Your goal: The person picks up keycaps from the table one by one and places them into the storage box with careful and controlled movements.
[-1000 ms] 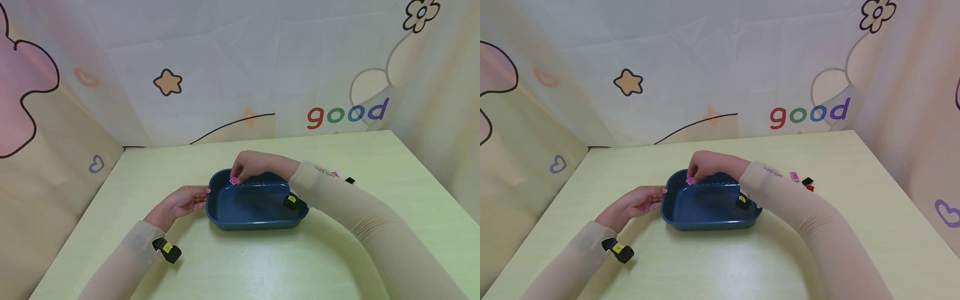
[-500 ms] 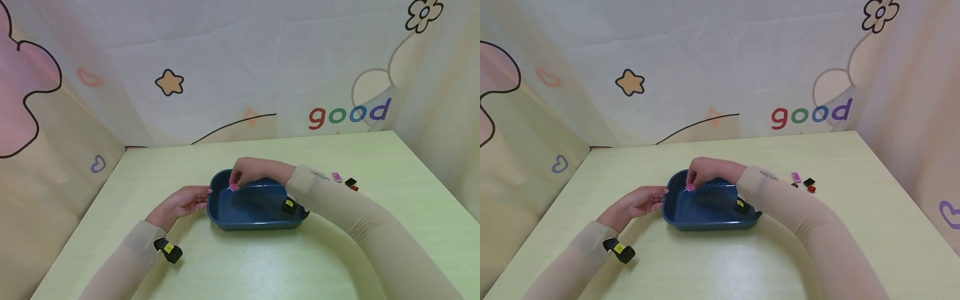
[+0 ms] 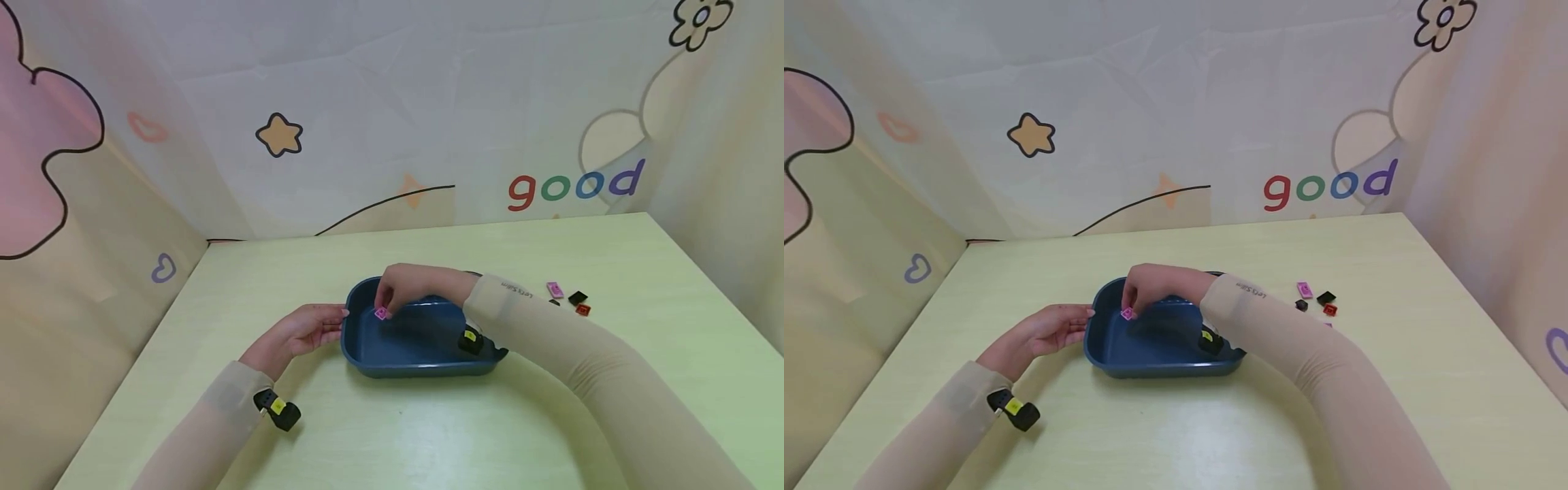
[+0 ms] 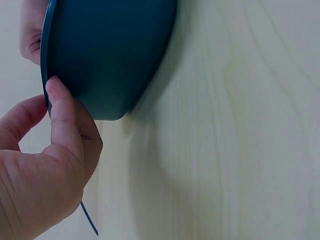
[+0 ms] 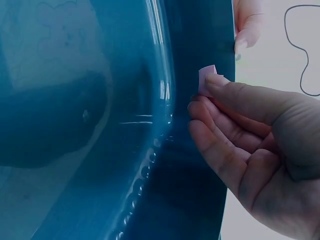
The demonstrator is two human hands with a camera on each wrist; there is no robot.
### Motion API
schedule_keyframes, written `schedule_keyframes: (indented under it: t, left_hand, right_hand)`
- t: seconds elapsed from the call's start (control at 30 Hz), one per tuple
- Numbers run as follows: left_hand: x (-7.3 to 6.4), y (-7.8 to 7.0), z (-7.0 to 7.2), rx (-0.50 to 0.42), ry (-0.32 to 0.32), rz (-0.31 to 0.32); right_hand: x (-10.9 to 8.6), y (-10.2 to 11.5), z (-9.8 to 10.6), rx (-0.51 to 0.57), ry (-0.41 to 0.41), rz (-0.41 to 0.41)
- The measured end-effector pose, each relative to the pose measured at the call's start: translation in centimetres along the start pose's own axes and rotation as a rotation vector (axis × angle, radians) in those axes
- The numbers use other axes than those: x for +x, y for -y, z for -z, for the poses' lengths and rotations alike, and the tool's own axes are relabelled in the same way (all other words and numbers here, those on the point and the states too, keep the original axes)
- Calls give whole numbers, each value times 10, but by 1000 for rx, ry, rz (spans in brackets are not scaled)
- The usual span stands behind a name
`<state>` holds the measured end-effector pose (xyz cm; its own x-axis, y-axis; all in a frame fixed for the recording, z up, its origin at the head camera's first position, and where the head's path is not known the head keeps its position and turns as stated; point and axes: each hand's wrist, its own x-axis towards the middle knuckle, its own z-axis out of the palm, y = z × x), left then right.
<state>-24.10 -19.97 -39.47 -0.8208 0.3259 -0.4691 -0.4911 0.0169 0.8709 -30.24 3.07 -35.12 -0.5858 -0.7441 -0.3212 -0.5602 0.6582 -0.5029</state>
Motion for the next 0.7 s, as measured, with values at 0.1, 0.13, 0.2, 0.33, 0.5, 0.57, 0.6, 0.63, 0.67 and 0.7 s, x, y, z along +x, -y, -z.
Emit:
schedule_keyframes:
  t: [0.1,0.13,0.2,0.33,0.5,0.57,0.6,0.63,0.67,0.7]
  left_hand:
    - [0,0,-1,2,-11,10]
    - [0,0,-1,1,-13,12]
    - [0,0,-1,4,-16,14]
    - [-1,0,-2,5,-12,18]
    - [-1,-1,-2,1,-8,22]
    - [-1,-1,-1,0,-7,20]
    - [-1,-1,-1,1,-8,20]
    - [-1,-1,-1,3,-9,21]
    - [0,-1,-1,5,-8,19]
    - [0,-1,-1,6,-2,15]
  right_hand:
    - [2,-2,-2,3,8,3]
    - [3,-3,-3,0,10,9]
    - [5,-4,-4,-1,12,18]
    - [7,-5,-7,-6,26,29]
    - [9,-4,-9,12,52,17]
    - [10,-4,-10,19,59,15]
    - [11,-3,-10,22,63,14]
    - [11,-4,-10,20,65,14]
    - [12,-4,-11,19,67,12]
    - [12,-5,-11,16,68,11]
